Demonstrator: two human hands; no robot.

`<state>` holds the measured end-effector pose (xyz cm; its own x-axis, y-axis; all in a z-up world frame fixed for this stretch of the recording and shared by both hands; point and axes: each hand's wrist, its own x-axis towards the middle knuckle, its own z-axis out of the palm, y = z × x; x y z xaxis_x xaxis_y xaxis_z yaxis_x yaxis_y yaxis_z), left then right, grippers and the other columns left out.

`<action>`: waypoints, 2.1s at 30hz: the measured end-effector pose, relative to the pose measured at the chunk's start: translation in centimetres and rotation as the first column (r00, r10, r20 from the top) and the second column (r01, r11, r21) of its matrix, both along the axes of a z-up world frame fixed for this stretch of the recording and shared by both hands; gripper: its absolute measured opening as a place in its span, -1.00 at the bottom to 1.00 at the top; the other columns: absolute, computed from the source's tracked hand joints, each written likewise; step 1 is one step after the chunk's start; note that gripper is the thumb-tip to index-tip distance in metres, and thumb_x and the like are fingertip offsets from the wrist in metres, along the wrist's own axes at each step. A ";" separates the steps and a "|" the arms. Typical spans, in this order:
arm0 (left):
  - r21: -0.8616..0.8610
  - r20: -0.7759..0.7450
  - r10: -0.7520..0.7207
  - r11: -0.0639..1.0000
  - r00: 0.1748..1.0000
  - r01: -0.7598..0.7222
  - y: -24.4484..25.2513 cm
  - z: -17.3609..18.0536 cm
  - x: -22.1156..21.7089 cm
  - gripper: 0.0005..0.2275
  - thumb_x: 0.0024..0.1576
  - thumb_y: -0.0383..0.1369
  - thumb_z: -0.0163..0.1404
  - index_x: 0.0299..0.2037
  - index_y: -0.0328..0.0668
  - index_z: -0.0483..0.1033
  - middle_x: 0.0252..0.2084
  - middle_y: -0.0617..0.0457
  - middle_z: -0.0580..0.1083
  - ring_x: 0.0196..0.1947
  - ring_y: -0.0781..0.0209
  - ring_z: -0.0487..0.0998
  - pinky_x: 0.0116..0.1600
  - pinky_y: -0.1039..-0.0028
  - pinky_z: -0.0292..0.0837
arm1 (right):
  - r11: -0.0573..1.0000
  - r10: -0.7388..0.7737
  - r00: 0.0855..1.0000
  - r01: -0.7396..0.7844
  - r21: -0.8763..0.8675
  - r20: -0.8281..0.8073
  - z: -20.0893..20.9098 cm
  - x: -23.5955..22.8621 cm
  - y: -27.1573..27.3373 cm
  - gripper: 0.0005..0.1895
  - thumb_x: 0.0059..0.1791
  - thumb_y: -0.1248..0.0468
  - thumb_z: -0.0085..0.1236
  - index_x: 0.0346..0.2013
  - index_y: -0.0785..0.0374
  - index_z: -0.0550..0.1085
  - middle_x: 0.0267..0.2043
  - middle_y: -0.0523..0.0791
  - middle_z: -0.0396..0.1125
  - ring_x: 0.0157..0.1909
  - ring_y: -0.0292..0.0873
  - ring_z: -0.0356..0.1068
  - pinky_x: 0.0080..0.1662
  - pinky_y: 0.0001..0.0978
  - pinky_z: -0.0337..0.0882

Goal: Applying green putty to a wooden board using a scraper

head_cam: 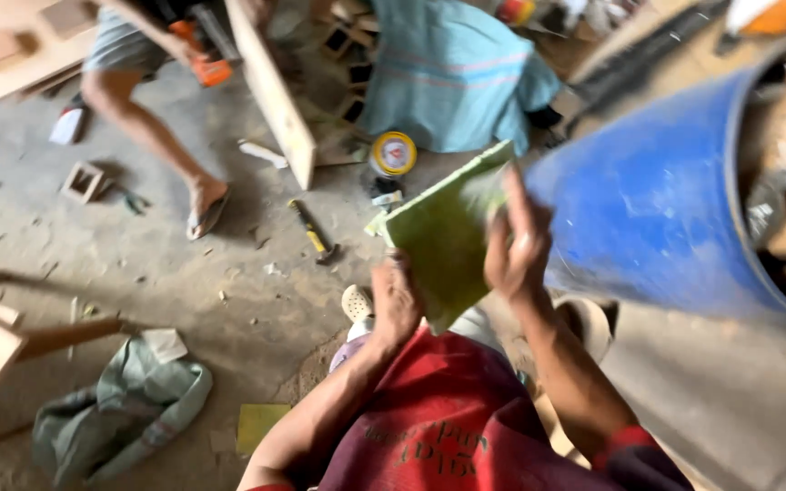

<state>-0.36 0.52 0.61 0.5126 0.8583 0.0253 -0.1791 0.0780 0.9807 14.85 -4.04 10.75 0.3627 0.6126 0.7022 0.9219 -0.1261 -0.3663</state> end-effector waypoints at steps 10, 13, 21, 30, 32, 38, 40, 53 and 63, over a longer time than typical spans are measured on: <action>-0.490 -0.254 0.421 0.720 0.871 -0.491 6.3 -5.5 -5.5 -0.74 0.16 -0.26 0.27 -0.36 -0.38 0.61 -0.48 -0.07 0.53 -0.58 0.25 0.51 -0.52 0.50 0.37 | 0.978 -0.208 0.775 0.162 -0.131 -0.597 -9.6 8.2 -4.0 -0.52 0.05 0.29 0.11 0.28 0.34 0.42 -0.04 0.19 0.40 -0.10 0.01 0.45 -0.18 -0.13 0.49; -0.484 -0.331 0.420 0.693 0.845 -0.534 6.9 -8.1 -9.1 -0.79 0.11 -0.27 0.32 -0.33 -0.25 0.62 -0.48 0.00 0.56 -0.57 0.35 0.52 -0.49 0.48 0.40 | 0.956 -0.247 0.531 0.270 -0.114 -0.810 -14.9 11.1 -4.0 -0.51 -0.04 0.28 0.16 0.20 0.26 0.46 -0.03 0.15 0.42 -0.10 -0.06 0.45 -0.17 -0.21 0.52; -0.591 -0.549 0.131 0.638 0.825 -0.494 3.2 -37.2 -15.3 -0.80 0.00 -0.65 -0.11 -0.22 -0.52 0.53 -0.39 -0.13 0.47 -0.40 0.15 0.36 -0.24 0.40 0.26 | 0.817 -0.468 0.355 -0.174 -0.550 -0.809 -38.5 21.0 -0.5 -0.35 -0.03 0.43 0.06 0.38 0.41 0.22 0.35 0.17 0.25 0.22 0.03 0.40 0.13 -0.22 0.50; -0.572 -0.736 -0.437 0.810 0.517 -0.129 7.0 -84.8 -1.8 -0.68 -0.06 -0.33 -0.09 -0.30 -0.36 0.70 -0.47 -0.39 0.57 -0.31 -0.36 0.65 -0.18 -0.07 0.47 | 0.786 -0.250 0.306 -0.491 -0.377 -0.919 -80.7 28.3 14.2 -0.45 -0.02 0.36 0.15 0.30 0.20 0.40 -0.04 0.05 0.48 -0.06 -0.10 0.49 -0.08 -0.23 0.55; -0.559 -0.751 -0.463 0.825 0.471 -0.080 6.8 -92.6 0.1 -0.66 -0.05 -0.29 -0.08 -0.27 -0.37 0.69 -0.39 -0.39 0.59 -0.21 -0.38 0.64 -0.10 -0.10 0.47 | 0.808 -0.217 0.192 -0.515 -0.287 -0.957 -89.5 27.5 16.3 -0.42 -0.06 0.37 0.19 0.29 0.22 0.40 -0.05 0.05 0.48 -0.06 -0.11 0.49 -0.09 -0.21 0.56; 0.011 -0.951 -0.047 0.982 0.306 0.187 12.1 -94.3 7.5 -0.57 -0.10 -0.26 0.07 -0.01 -0.27 0.50 -0.05 -0.26 0.52 0.02 -0.26 0.55 0.04 0.01 0.50 | 0.853 -0.066 -0.214 -0.520 0.056 -0.975 -101.4 21.7 23.9 -0.43 -0.11 0.41 0.22 0.22 0.22 0.40 -0.07 -0.08 0.44 -0.09 -0.23 0.42 -0.02 -0.40 0.46; 0.362 -0.889 0.284 0.916 0.360 0.171 13.5 -88.2 10.4 -0.40 -0.15 -0.27 0.05 0.19 -0.18 0.38 0.14 -0.17 0.42 0.17 -0.20 0.44 0.08 0.10 0.44 | 0.835 -0.054 -0.284 -0.539 0.113 -0.957 -101.3 19.6 24.7 -0.47 -0.09 0.40 0.19 0.19 0.20 0.39 -0.11 -0.13 0.42 -0.12 -0.30 0.37 0.00 -0.46 0.38; -0.370 -0.278 0.627 0.630 0.728 -0.683 21.7 -90.4 19.8 -0.67 0.31 -0.21 -0.11 -0.26 -0.36 0.59 -0.32 -0.21 0.58 -0.54 0.15 0.57 -0.53 0.52 0.48 | 0.655 0.274 0.838 -0.522 -0.547 -0.471 -101.8 22.3 36.7 -0.49 -0.05 0.03 0.15 0.16 0.11 0.48 0.00 0.09 0.43 0.11 0.18 0.41 0.12 0.07 0.36; -0.443 -0.127 0.788 0.498 0.602 -0.745 20.9 -95.6 19.3 -0.74 0.07 -0.34 -0.03 -0.52 -0.44 0.57 -0.54 -0.22 0.43 -0.52 0.10 0.51 -0.54 0.42 0.46 | 0.681 0.464 0.870 -0.229 -0.696 0.167 -105.2 23.7 32.9 -0.25 -0.01 0.03 0.14 0.41 0.31 0.28 0.41 0.29 0.10 0.46 0.43 0.00 0.42 0.24 -0.11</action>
